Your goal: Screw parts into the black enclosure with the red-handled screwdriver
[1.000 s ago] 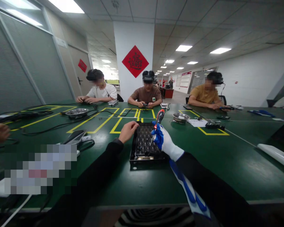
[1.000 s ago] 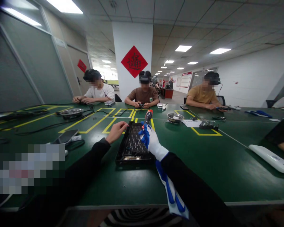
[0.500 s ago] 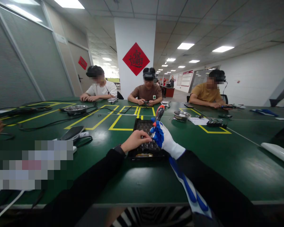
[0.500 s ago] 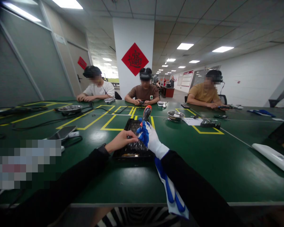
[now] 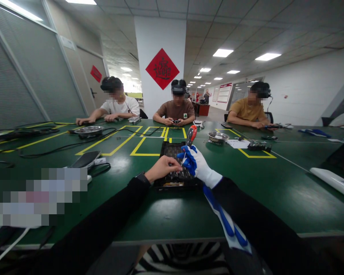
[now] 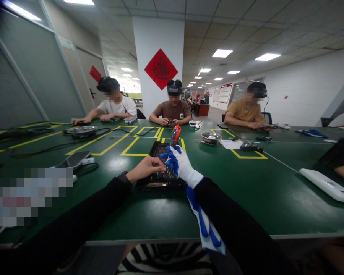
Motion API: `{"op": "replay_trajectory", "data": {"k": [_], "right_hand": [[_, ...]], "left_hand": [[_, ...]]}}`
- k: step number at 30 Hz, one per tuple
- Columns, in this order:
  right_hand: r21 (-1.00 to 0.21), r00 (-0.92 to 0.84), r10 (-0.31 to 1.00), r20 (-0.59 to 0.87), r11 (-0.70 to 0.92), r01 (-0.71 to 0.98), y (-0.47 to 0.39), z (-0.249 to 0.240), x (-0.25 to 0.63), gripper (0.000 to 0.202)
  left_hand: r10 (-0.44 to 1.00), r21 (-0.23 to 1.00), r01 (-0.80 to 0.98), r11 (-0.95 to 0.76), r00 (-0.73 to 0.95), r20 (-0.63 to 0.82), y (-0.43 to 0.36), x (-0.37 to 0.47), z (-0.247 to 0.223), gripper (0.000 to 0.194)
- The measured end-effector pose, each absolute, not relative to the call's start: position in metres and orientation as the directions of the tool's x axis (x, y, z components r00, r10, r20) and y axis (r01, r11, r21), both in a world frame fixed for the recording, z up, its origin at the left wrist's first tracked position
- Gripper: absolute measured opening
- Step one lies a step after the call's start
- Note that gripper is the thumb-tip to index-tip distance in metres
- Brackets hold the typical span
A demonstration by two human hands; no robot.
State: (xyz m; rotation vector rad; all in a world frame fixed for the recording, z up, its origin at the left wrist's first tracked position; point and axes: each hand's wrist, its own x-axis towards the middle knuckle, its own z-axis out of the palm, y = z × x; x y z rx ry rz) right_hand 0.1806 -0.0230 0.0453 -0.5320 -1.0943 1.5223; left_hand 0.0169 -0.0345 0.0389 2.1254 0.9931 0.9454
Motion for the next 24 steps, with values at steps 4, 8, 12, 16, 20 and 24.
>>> {"op": "replay_trajectory", "data": {"k": [4,8,12,16,20,24], "right_hand": [[-0.859,-0.258,0.950,0.178,0.022,-0.512,-0.021,0.047,0.181,0.025],[-0.809,-0.398,0.907,0.138,-0.129,-0.573,-0.015,0.048,0.186,0.033],[-0.804,-0.408,0.896,0.176,-0.108,-0.584,-0.013,0.046,0.187,0.033],[-0.841,-0.323,0.922,0.215,0.006,-0.541,-0.019,0.045,0.184,0.028],[-0.858,-0.232,0.950,0.209,0.064,-0.510,-0.025,0.047,0.181,0.026],[-0.846,-0.275,0.946,0.174,0.001,-0.533,-0.020,0.047,0.183,0.027]], "left_hand": [[0.796,0.734,0.371,-0.569,0.475,0.377,-0.035,0.016,0.040,0.030],[0.808,0.741,0.380,-0.554,0.460,0.368,-0.034,0.015,0.040,0.030],[0.804,0.752,0.359,-0.553,0.468,0.368,-0.032,0.015,0.040,0.030],[0.794,0.752,0.346,-0.560,0.483,0.369,-0.032,0.015,0.039,0.029],[0.800,0.758,0.354,-0.548,0.485,0.353,-0.032,0.014,0.037,0.030],[0.813,0.759,0.367,-0.538,0.465,0.351,-0.031,0.014,0.036,0.031]]}}
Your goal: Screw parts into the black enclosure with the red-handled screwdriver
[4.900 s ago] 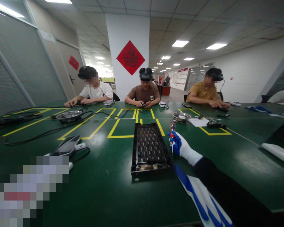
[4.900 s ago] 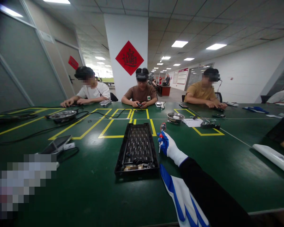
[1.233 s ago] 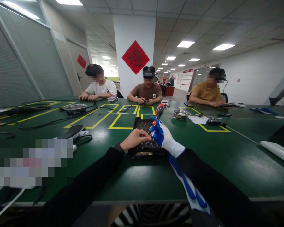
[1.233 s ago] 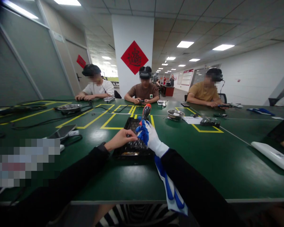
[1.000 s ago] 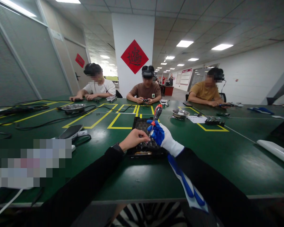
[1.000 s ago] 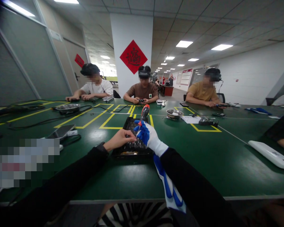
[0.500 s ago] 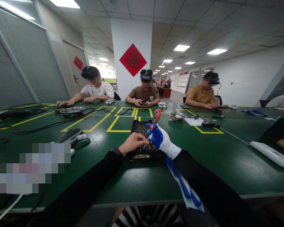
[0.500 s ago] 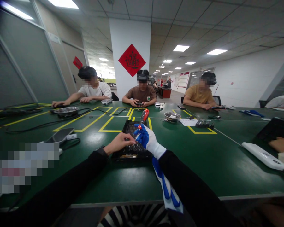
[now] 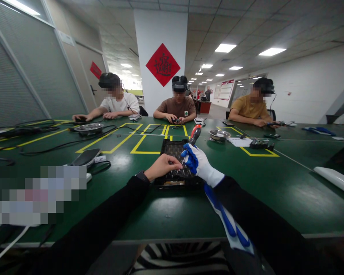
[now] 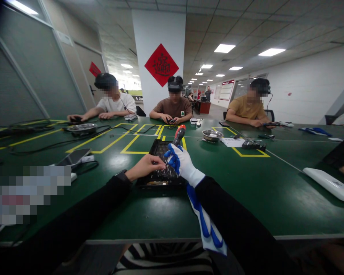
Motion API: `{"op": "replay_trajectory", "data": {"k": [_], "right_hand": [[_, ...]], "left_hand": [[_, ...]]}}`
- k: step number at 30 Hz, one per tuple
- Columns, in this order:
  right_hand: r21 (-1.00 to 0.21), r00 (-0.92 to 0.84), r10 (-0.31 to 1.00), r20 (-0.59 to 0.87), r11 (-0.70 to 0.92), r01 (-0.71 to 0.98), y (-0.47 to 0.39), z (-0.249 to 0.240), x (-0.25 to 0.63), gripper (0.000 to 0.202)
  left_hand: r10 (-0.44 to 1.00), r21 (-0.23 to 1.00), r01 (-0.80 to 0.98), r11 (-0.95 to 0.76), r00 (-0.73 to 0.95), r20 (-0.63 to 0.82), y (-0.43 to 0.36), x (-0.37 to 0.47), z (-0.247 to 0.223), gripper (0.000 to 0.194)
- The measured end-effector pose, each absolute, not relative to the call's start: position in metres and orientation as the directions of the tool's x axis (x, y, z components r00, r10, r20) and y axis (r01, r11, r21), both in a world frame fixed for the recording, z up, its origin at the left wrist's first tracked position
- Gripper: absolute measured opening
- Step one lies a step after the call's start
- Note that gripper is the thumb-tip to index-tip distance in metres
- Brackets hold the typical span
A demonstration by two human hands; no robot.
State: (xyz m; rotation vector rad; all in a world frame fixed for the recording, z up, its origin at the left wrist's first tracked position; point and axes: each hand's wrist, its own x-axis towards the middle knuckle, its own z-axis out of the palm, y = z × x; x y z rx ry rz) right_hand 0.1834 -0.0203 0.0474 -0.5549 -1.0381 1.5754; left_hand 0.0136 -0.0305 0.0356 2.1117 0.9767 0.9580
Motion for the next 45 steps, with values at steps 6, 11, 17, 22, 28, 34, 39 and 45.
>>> {"op": "replay_trajectory", "data": {"k": [6,11,17,22,28,34,39,45], "right_hand": [[-0.814,-0.363,0.918,0.157,-0.088,-0.574,-0.014,0.047,0.186,0.031],[-0.861,-0.307,0.926,0.218,0.035,-0.508,-0.022,0.048,0.181,0.032],[-0.879,-0.271,0.938,0.216,0.066,-0.473,-0.022,0.048,0.181,0.031],[-0.845,-0.383,0.907,0.176,-0.061,-0.532,-0.016,0.045,0.185,0.033],[-0.874,-0.286,0.926,0.247,0.085,-0.479,-0.026,0.046,0.182,0.034],[-0.848,-0.287,0.944,0.162,-0.016,-0.530,-0.021,0.048,0.183,0.031],[-0.833,-0.360,0.915,0.180,-0.053,-0.550,-0.017,0.046,0.185,0.032],[-0.831,-0.210,0.946,0.246,0.095,-0.548,-0.021,0.044,0.182,0.029]], "left_hand": [[0.831,0.780,0.370,-0.505,0.452,0.324,-0.031,0.015,0.038,0.032],[0.830,0.791,0.349,-0.503,0.448,0.331,-0.031,0.016,0.036,0.031],[0.815,0.773,0.354,-0.527,0.468,0.342,-0.031,0.015,0.033,0.031],[0.817,0.777,0.359,-0.518,0.477,0.324,-0.032,0.015,0.033,0.031],[0.800,0.754,0.368,-0.545,0.497,0.336,-0.033,0.015,0.034,0.032],[0.792,0.742,0.370,-0.559,0.503,0.346,-0.032,0.014,0.034,0.032],[0.789,0.743,0.360,-0.564,0.500,0.356,-0.033,0.015,0.034,0.031],[0.785,0.731,0.373,-0.571,0.509,0.353,-0.032,0.014,0.035,0.030]]}}
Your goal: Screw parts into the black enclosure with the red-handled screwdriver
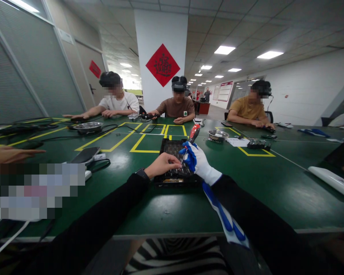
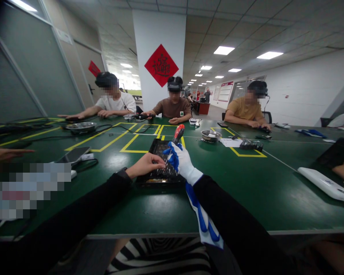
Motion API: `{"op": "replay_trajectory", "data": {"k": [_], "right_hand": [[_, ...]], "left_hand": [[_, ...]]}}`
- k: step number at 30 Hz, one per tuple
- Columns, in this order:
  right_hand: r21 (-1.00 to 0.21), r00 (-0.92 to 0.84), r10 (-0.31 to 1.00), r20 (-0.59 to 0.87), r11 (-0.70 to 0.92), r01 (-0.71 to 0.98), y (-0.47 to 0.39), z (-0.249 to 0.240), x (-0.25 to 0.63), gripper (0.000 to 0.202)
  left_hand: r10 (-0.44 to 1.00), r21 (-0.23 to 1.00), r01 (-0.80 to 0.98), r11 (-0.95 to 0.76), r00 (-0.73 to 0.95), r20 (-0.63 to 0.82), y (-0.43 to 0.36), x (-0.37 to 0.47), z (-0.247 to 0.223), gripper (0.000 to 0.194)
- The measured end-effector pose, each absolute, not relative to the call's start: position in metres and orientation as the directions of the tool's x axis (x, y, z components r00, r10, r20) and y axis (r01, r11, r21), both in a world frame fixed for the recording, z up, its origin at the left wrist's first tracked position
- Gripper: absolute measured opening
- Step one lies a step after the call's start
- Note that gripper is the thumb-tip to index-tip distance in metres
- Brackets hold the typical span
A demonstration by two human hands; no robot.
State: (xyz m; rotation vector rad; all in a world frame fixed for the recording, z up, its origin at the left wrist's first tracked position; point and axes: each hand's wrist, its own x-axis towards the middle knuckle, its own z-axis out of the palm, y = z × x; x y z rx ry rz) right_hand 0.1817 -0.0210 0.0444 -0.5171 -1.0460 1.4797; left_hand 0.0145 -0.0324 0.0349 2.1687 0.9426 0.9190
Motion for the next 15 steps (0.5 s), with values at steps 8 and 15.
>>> {"op": "replay_trajectory", "data": {"k": [8,15], "right_hand": [[-0.825,-0.267,0.939,0.219,0.032,-0.564,-0.018,0.047,0.184,0.031],[-0.797,0.022,0.977,0.212,0.186,-0.574,0.001,0.055,0.204,0.027]], "left_hand": [[0.781,0.712,0.386,-0.586,0.502,0.371,-0.032,0.015,0.035,0.032],[0.801,0.667,0.450,-0.594,0.258,0.540,-0.022,0.010,0.032,0.035]]}}
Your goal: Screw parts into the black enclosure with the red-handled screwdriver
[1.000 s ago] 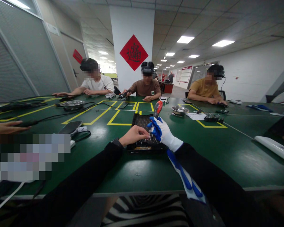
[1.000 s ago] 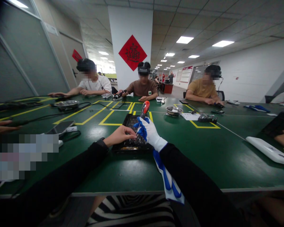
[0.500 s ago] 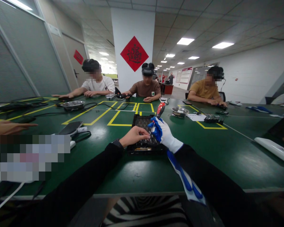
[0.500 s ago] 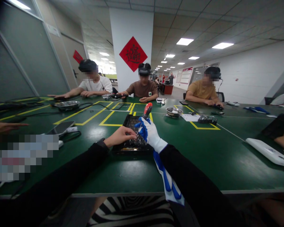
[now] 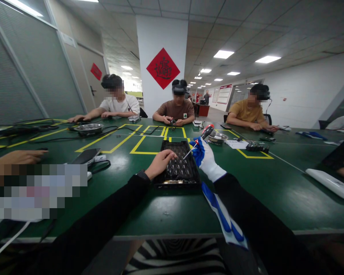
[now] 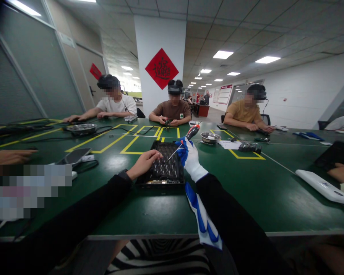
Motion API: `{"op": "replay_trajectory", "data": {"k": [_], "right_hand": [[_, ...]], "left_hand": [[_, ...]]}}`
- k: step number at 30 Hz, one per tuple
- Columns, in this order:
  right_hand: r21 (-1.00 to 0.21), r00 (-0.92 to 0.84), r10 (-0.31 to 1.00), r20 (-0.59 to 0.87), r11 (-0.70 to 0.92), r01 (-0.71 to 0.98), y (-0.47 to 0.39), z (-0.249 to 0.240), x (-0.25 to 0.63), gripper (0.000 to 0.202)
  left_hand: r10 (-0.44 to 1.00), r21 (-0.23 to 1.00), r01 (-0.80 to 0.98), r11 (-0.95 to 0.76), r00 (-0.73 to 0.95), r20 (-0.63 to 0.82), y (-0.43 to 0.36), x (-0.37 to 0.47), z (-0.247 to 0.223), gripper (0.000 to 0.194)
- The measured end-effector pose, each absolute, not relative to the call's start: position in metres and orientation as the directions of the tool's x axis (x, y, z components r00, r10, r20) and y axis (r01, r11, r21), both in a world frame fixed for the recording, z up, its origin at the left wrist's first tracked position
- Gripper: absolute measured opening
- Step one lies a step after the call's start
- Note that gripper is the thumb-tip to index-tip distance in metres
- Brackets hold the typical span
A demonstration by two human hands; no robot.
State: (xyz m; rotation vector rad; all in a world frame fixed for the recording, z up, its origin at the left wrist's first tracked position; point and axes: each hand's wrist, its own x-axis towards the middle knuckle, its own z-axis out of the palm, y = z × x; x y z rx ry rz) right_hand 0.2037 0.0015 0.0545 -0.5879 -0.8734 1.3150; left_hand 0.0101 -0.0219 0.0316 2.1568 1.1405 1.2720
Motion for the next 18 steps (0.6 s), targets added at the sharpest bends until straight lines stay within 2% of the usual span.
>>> {"op": "replay_trajectory", "data": {"k": [4,8,11,14,16,18], "right_hand": [[-0.812,0.207,0.963,0.173,0.258,-0.523,0.012,0.035,0.208,0.028],[-0.839,0.205,0.968,0.144,0.230,-0.494,0.013,0.020,0.203,0.027],[-0.846,0.224,0.927,0.302,0.369,-0.386,0.013,0.022,0.202,0.027],[-0.797,0.262,0.802,0.536,0.584,-0.156,0.018,0.025,0.207,0.030],[-0.783,0.239,0.766,0.597,0.621,-0.037,0.024,0.020,0.212,0.029],[-0.796,0.231,0.773,0.591,0.605,0.015,0.030,0.011,0.217,0.027]], "left_hand": [[0.837,0.663,0.559,-0.498,0.111,0.535,-0.013,0.005,0.022,0.033],[0.860,0.662,0.595,-0.456,0.104,0.499,-0.012,0.006,0.017,0.032],[0.861,0.653,0.611,-0.448,0.099,0.498,-0.015,0.007,0.018,0.030],[0.861,0.640,0.645,-0.417,0.054,0.506,-0.015,0.007,0.019,0.029],[0.847,0.626,0.686,-0.371,-0.025,0.530,-0.011,0.005,0.018,0.029],[0.832,0.633,0.714,-0.298,-0.131,0.539,-0.005,0.001,0.014,0.031]]}}
